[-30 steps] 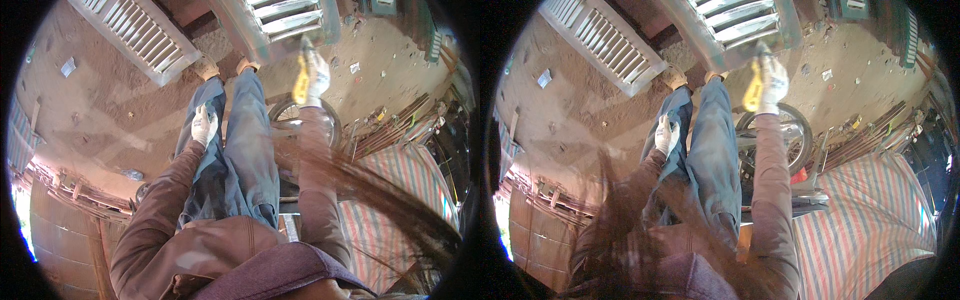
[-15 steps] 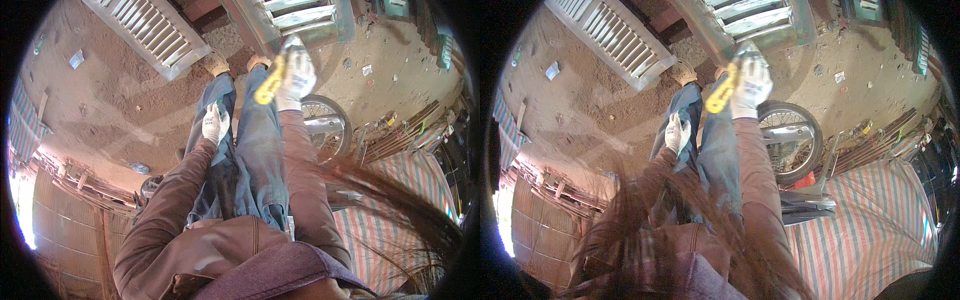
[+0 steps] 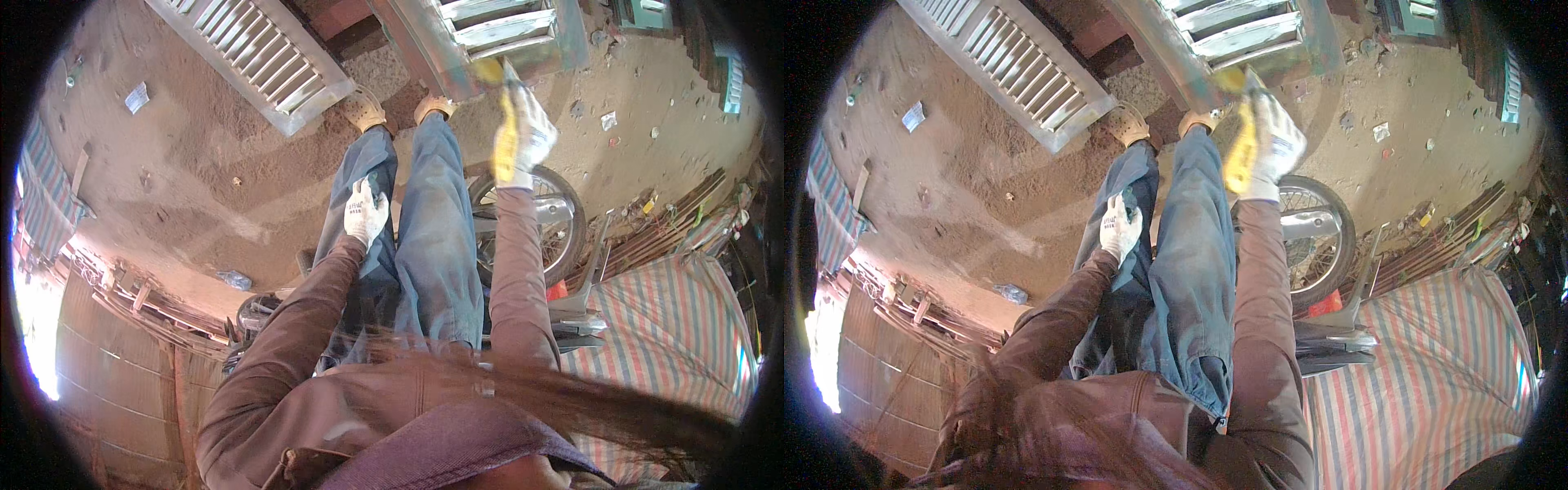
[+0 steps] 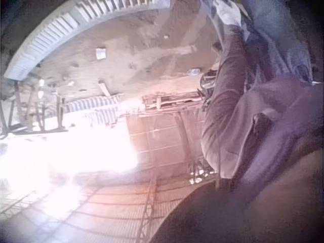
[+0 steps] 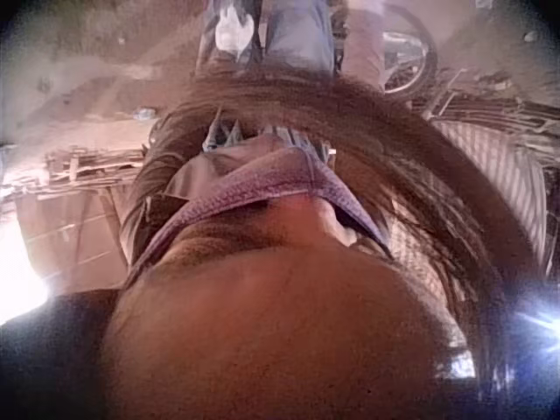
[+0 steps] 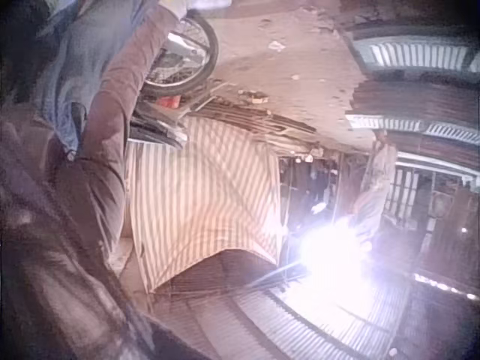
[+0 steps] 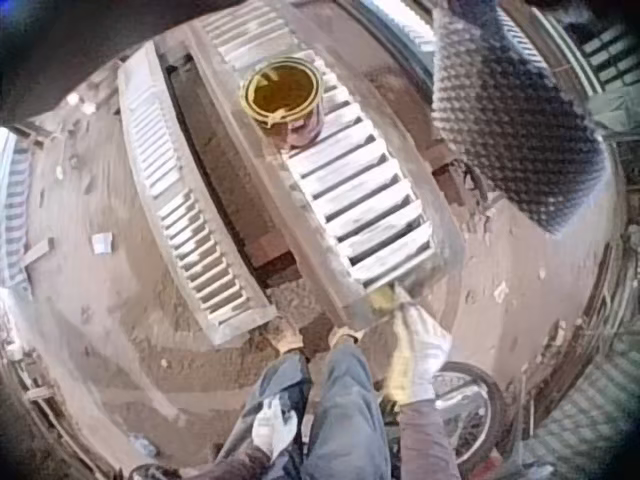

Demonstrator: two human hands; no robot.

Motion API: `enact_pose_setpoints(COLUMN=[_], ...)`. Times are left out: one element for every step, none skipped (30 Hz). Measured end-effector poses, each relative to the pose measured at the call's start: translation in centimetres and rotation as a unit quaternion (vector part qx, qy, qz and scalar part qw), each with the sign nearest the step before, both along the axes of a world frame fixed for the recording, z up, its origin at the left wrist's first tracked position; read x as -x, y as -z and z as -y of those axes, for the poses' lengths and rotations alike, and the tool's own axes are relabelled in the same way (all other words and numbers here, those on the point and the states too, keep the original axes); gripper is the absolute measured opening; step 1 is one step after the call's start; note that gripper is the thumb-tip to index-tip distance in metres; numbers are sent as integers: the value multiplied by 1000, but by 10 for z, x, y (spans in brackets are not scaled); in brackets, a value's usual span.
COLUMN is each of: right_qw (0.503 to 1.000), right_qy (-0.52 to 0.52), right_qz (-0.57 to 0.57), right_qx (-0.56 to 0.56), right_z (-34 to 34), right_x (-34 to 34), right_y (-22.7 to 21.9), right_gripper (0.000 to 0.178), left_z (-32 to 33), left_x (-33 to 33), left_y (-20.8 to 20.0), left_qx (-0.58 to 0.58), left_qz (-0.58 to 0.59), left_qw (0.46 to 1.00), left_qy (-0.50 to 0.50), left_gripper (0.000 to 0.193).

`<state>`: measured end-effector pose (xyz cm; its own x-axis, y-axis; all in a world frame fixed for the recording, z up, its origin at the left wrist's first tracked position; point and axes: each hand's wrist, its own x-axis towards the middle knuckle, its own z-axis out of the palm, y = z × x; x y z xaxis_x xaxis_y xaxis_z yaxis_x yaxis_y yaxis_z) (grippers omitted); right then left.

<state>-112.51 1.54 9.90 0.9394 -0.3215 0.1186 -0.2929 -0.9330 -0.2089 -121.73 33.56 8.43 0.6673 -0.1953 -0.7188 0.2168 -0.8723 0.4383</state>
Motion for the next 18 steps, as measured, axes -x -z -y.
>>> enact_pose_setpoints(right_qw=[997, 983, 984, 981, 978, 970, 977, 992, 976, 967, 993, 990, 994, 993, 992, 990, 974, 902], right_qy=[2, 5, -34, -87, -56, -32, -31, -4, 41, 113, 91, 95, 78, 88, 91, 128, 179, 307], right_qz=[-76, -181, -174, -175, -195, -212, -185, -103, -148, -27, -21, 103, 60, 53, 55, 31, 18, -38], right_qx=[9, 21, 11, 8, -52, -111, -101, -78, -152, -227, -76, 0, 54, 63, 67, 51, -140, -302], right_z=[-17, -41, -62, -79, -92, -100, -95, -87, -64, -44, -19, 5, 33, 47, 51, 51, 36, 18], right_x=[1, 5, 12, 23, 30, 32, 37, 34, 29, 17, 10, -4, -12, -23, -30, -32, -27, -21], right_y=[3, 6, 4, 0, -2, -2, -7, -8, -11, -8, -11, -5, -6, 2, 11, 16, 21, 24], right_gripper=[32, 34, 36, 37, 38, 38, 38, 34, 25, 14, 14, 17, 18, 19, 19, 20, 24, 29], left_z=[0, 0, 0, -1, -1, -2, -2, -3, -4, -6, -8, -9, -10, -13, -13, -14, -14, -13], left_x=[0, 0, 0, 0, -1, -3, -3, -4, -3, -2, 0, 2, 3, 5, 7, 8, 8, 7], left_y=[-1, -2, -3, -4, -4, -2, -3, -1, 1, 2, 3, 3, 6, 6, 8, 8, 9, 8], left_qx=[-11, -13, -3, -23, -26, -28, -22, -4, -8, -3, -19, -17, -26, -8, -3, 3, 5, 0], left_qz=[-6, 4, 36, 9, 14, 22, 34, 32, 44, 49, 39, 52, 49, 47, 68, 79, 86, 72], left_qw=[1000, 1000, 999, 1000, 999, 999, 999, 999, 999, 999, 999, 998, 998, 999, 998, 997, 996, 997], left_qy=[3, 6, 1, 14, 21, 29, 22, 5, 6, -3, 8, 11, 16, 13, 11, 5, 1, 2], left_gripper=[46, 46, 45, 47, 49, 50, 47, 47, 47, 47, 48, 49, 50, 51, 50, 49, 49, 49])
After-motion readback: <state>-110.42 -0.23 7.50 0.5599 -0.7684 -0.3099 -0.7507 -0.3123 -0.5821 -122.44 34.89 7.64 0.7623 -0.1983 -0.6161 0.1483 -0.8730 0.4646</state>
